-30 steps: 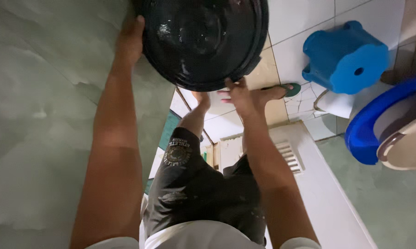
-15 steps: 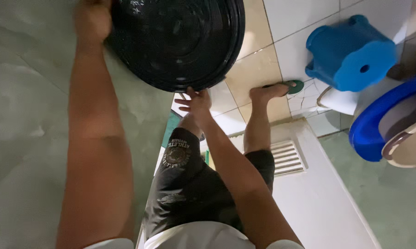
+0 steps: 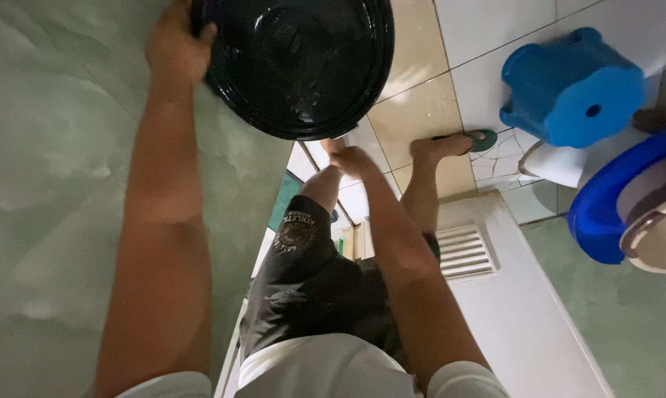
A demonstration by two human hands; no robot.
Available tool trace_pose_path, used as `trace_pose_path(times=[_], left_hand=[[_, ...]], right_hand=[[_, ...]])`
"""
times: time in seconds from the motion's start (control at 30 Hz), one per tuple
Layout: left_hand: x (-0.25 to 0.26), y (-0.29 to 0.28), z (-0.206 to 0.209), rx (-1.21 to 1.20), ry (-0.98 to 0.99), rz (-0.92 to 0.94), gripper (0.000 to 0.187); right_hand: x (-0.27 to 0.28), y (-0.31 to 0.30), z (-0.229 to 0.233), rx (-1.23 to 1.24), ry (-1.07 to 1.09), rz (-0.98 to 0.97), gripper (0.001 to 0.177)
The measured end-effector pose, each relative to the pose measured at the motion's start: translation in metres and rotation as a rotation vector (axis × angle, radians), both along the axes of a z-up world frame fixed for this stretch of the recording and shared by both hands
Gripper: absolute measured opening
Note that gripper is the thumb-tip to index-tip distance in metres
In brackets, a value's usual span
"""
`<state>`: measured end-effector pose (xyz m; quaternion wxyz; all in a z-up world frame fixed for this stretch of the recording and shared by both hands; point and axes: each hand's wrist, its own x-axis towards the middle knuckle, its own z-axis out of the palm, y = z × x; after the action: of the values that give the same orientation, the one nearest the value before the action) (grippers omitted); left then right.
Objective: The person moves laundry and plastic buckets aside, then cleans the tiled floor using a mop.
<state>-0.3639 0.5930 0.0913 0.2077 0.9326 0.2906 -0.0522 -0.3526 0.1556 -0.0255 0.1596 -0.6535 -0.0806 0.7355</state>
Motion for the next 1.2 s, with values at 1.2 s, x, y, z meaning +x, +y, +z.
trace_pose_path(times=[1.2], left_hand=[[-0.028, -0.067, 0.047, -0.067, 0.162, 0.504, 0.035]], right_hand=[[0.134, 0.101, 0.224, 0.194, -0.550, -1.078, 0.054]])
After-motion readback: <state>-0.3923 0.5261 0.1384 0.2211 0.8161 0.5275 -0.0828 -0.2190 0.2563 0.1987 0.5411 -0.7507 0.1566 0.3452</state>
